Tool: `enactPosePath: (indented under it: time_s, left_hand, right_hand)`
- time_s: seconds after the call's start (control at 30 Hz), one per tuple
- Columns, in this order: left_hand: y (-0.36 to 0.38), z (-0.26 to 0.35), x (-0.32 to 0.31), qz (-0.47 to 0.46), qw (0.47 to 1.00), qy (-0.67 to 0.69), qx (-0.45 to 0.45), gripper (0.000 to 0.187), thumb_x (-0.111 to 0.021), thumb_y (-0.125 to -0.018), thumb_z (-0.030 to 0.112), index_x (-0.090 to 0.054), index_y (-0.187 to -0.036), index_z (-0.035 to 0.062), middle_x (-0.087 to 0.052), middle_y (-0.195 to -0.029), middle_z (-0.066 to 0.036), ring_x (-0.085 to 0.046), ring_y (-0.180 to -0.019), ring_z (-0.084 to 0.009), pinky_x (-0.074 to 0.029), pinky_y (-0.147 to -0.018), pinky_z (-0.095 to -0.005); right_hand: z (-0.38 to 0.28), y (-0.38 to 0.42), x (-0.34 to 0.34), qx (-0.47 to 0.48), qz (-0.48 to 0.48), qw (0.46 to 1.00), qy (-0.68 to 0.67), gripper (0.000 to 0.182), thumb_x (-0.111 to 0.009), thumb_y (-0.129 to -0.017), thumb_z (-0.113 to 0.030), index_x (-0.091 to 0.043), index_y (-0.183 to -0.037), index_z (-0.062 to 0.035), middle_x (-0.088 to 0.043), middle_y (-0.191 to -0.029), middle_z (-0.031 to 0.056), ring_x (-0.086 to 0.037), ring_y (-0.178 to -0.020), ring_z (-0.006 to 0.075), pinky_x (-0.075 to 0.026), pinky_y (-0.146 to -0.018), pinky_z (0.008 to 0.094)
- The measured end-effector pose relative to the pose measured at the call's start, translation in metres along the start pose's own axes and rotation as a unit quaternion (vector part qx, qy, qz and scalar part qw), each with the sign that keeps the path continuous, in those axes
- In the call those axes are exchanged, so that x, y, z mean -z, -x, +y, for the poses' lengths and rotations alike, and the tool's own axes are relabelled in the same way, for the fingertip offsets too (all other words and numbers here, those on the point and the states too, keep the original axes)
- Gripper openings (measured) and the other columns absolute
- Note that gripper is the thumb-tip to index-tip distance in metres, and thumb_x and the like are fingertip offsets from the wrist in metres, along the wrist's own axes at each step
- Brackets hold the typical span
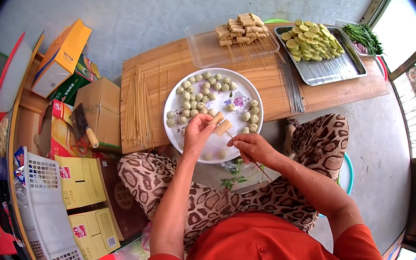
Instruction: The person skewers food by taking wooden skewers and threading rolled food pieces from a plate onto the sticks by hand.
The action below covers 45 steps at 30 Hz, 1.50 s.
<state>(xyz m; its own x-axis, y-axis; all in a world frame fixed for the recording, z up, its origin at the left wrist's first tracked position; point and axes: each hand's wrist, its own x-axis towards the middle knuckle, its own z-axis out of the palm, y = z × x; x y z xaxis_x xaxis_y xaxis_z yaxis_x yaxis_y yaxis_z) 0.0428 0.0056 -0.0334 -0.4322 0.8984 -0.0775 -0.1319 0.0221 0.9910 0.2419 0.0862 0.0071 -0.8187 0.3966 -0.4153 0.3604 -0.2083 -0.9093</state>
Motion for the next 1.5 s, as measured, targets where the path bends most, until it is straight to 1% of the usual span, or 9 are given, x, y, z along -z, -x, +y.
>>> enactPosePath:
  time_s: [0.17,0.27,0.33,0.43,0.67,0.73,1.03,1.27,1.5]
  left_hand:
    - [0.002,0.003,-0.001,0.002,1.0,-0.02,0.009,0.016,-0.062,-0.085,0.005,-0.056,-0.1,0.0026,-0.061,-0.09,-0.001,-0.059,-0.082,-0.0076,-0.051,-0.074,-0.0232]
    - [0.001,-0.003,-0.005,-0.002,0.998,0.051,0.026,0.025,-0.064,-0.084,0.006,-0.054,-0.106,0.0015,-0.06,-0.097,-0.003,-0.06,-0.083,-0.0101,-0.052,-0.074,-0.0246]
    - [0.005,-0.004,-0.012,-0.017,0.995,0.092,0.038,0.047,-0.07,-0.084,0.016,-0.044,-0.12,0.0024,-0.055,-0.113,-0.008,-0.06,-0.089,-0.0146,-0.052,-0.08,-0.0291]
    - [0.008,-0.004,-0.019,-0.018,0.987,0.145,0.06,0.056,-0.071,-0.083,0.015,-0.038,-0.126,0.0021,-0.052,-0.118,-0.011,-0.06,-0.09,-0.0174,-0.053,-0.079,-0.0311]
    - [0.006,-0.012,-0.023,0.018,0.981,0.185,0.058,0.049,-0.068,-0.084,0.009,-0.041,-0.124,0.0026,-0.054,-0.114,-0.01,-0.06,-0.088,-0.0178,-0.052,-0.079,-0.0326]
    - [0.006,-0.013,-0.024,0.056,0.976,0.199,0.067,0.044,-0.066,-0.084,0.005,-0.043,-0.121,0.0034,-0.056,-0.111,-0.01,-0.059,-0.085,-0.0175,-0.052,-0.079,-0.0322]
    - [0.002,-0.018,-0.02,0.091,0.968,0.225,0.06,0.039,-0.065,-0.083,0.002,-0.045,-0.117,0.0036,-0.057,-0.105,-0.01,-0.058,-0.081,-0.0183,-0.05,-0.078,-0.0336]
    - [0.001,-0.018,-0.017,0.1,0.969,0.22,0.055,0.038,-0.064,-0.085,0.004,-0.045,-0.117,0.003,-0.057,-0.103,-0.01,-0.058,-0.079,-0.0178,-0.051,-0.078,-0.0345]
    - [0.006,-0.013,-0.018,0.052,0.966,0.231,0.101,0.038,-0.063,-0.086,0.007,-0.045,-0.119,0.0053,-0.057,-0.103,-0.009,-0.059,-0.079,-0.0177,-0.051,-0.077,-0.0348]
  right_hand:
    - [-0.001,0.001,0.0,0.0,-0.005,1.0,0.014,0.026,-0.045,-0.1,-0.022,-0.061,-0.112,-0.0055,-0.047,-0.052,-0.0019,-0.04,-0.044,0.0046,-0.031,-0.043,0.0204]
    - [0.003,-0.003,0.001,0.009,-0.001,1.0,0.0,0.026,-0.045,-0.1,-0.022,-0.06,-0.113,-0.0053,-0.048,-0.054,-0.0023,-0.042,-0.046,0.0045,-0.031,-0.044,0.0202]
    - [0.003,-0.004,0.001,0.011,0.002,1.0,-0.015,0.026,-0.045,-0.1,-0.022,-0.06,-0.113,-0.0053,-0.048,-0.055,-0.0025,-0.042,-0.047,0.0045,-0.031,-0.044,0.0201]
    - [0.002,-0.004,0.0,0.001,0.003,1.0,-0.009,0.026,-0.045,-0.1,-0.022,-0.06,-0.114,-0.0053,-0.049,-0.057,-0.0029,-0.043,-0.048,0.0044,-0.032,-0.045,0.0199]
    - [0.003,-0.005,-0.001,0.004,-0.006,1.0,-0.004,0.026,-0.046,-0.1,-0.023,-0.06,-0.113,-0.0057,-0.048,-0.055,-0.0036,-0.042,-0.047,0.004,-0.032,-0.045,0.0199]
    - [0.004,-0.006,-0.001,0.006,-0.008,1.0,0.0,0.026,-0.046,-0.1,-0.023,-0.06,-0.113,-0.0059,-0.047,-0.055,-0.0037,-0.042,-0.047,0.0038,-0.032,-0.045,0.0199]
    - [0.005,-0.007,-0.005,0.012,-0.01,1.0,0.013,0.028,-0.047,-0.098,-0.025,-0.061,-0.113,-0.0065,-0.048,-0.051,-0.0014,-0.041,-0.043,0.0056,-0.033,-0.042,0.0219]
    - [0.006,-0.006,-0.006,0.015,-0.02,1.0,0.016,0.028,-0.047,-0.097,-0.025,-0.061,-0.113,-0.006,-0.049,-0.051,-0.0013,-0.042,-0.043,0.0059,-0.034,-0.042,0.0223]
    - [0.008,-0.004,-0.005,0.009,-0.012,1.0,0.006,0.027,-0.048,-0.097,-0.024,-0.061,-0.111,-0.0048,-0.05,-0.052,-0.0006,-0.044,-0.044,0.0063,-0.034,-0.043,0.0223]
